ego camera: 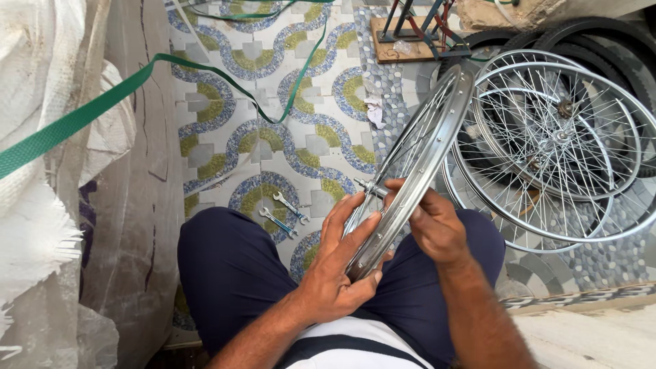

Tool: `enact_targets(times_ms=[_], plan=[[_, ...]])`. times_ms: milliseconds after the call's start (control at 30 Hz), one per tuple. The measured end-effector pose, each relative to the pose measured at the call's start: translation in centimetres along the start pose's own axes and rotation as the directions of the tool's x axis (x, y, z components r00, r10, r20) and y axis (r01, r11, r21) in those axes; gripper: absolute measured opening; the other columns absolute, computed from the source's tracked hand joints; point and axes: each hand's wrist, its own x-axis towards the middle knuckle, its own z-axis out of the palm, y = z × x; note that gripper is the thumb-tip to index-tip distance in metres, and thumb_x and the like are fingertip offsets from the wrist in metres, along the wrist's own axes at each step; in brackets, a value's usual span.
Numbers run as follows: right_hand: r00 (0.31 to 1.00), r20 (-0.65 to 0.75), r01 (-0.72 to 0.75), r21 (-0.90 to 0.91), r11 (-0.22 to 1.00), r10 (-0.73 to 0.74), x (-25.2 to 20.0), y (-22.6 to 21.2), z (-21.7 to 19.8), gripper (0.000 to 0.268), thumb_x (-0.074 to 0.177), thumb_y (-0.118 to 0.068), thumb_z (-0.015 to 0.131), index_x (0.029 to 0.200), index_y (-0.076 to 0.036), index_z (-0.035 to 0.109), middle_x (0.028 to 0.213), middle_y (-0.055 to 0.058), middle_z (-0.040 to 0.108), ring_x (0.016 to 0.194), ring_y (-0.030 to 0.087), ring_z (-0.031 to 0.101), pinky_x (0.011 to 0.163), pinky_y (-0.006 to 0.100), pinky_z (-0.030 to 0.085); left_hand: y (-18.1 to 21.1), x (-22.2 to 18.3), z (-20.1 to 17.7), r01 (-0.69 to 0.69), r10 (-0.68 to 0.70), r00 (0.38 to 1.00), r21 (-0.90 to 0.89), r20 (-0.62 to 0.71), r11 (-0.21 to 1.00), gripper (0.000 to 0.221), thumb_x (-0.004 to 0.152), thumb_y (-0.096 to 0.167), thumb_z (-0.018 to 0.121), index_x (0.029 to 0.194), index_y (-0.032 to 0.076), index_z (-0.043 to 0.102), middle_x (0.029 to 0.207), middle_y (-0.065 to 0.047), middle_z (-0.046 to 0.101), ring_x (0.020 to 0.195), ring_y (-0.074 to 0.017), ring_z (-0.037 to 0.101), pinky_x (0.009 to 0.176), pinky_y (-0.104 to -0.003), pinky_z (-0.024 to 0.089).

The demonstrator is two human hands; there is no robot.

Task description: The person is holding a bicycle wheel rim and using their hands to work on its edge, occasionally using a small wrench.

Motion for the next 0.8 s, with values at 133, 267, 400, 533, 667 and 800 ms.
enact_targets(times_ms=[133, 267, 400, 533, 667, 800], plan=[[0.998, 0.056, 0.036, -0.380, 0.924, -0.016, 0.6, -1.1, 0.5, 0.047, 0.089, -0.012, 0.080, 0.130, 0.003, 0.061, 0.108, 0.008, 0.073, 0.099, 0.018, 0.070, 0.086, 0.031, 0.059, 0.2, 0.1, 0.0, -0.011, 0.012, 1.000, 0.046, -0.019, 0.999, 0.087, 0.081, 0.008, 0.072, 0.161, 0.014, 0.037, 0.168, -0.029, 0.025, 0.161, -0.0502, 0.023, 0.131, -0.064, 0.022], [0.776, 0.036, 0.234, -0.944, 0.234, -0.630, 1.0, 1.3, 2.9, 0.037, 0.082, -0.016, 0.089, 0.105, -0.004, 0.062, 0.099, 0.005, 0.070, 0.095, 0.018, 0.066, 0.086, 0.034, 0.053, 0.2, 0.3, 0.1, -0.030, 0.030, 0.999, 0.043, -0.017, 0.999, 0.085, 0.082, 0.008, 0.072, 0.161, 0.011, 0.038, 0.167, -0.028, 0.029, 0.160, -0.0487, 0.028, 0.131, -0.063, 0.023], [0.570, 0.214, 0.167, -0.975, -0.143, -0.794, 0.9, 2.7, 3.7, 0.040, 0.082, -0.017, 0.095, 0.099, -0.007, 0.060, 0.098, 0.007, 0.070, 0.095, 0.019, 0.064, 0.081, 0.033, 0.053, 0.3, 0.1, 0.1, -0.029, 0.030, 0.999, 0.039, -0.022, 0.999, 0.083, 0.084, 0.008, 0.070, 0.161, 0.011, 0.038, 0.167, -0.028, 0.030, 0.160, -0.0497, 0.029, 0.132, -0.063, 0.025], [0.853, -0.138, 0.251, -0.738, 0.627, -0.504, -0.3, 2.4, 2.0, 0.023, 0.101, -0.010, 0.072, 0.120, 0.000, 0.066, 0.110, 0.006, 0.076, 0.100, 0.015, 0.072, 0.092, 0.028, 0.058, -0.2, 0.2, -0.1, -0.024, 0.025, 0.999, 0.034, -0.027, 0.999, 0.082, 0.085, 0.009, 0.070, 0.161, 0.012, 0.038, 0.168, -0.029, 0.027, 0.160, -0.0497, 0.028, 0.130, -0.063, 0.027], [0.984, -0.114, 0.087, -0.363, 0.928, -0.136, -0.8, 0.8, 0.7, 0.034, 0.102, -0.010, 0.062, 0.134, 0.002, 0.061, 0.110, 0.009, 0.074, 0.101, 0.016, 0.070, 0.090, 0.028, 0.056, -0.3, -0.5, 0.1, -0.007, 0.007, 1.000, 0.013, 0.005, 1.000, 0.087, 0.082, 0.011, 0.071, 0.161, 0.013, 0.036, 0.168, -0.030, 0.025, 0.160, -0.0503, 0.025, 0.129, -0.066, 0.022], [0.994, 0.089, 0.088, -0.371, 0.924, -0.058, 0.1, -1.9, 1.6, 0.050, 0.090, -0.013, 0.077, 0.135, 0.001, 0.059, 0.109, 0.007, 0.070, 0.103, 0.015, 0.067, 0.093, 0.029, 0.055, -0.1, -0.1, 0.1, -0.001, 0.001, 1.000, 0.023, 0.001, 1.000, 0.086, 0.082, 0.010, 0.070, 0.161, 0.013, 0.037, 0.168, -0.029, 0.026, 0.160, -0.0497, 0.025, 0.129, -0.065, 0.024]])
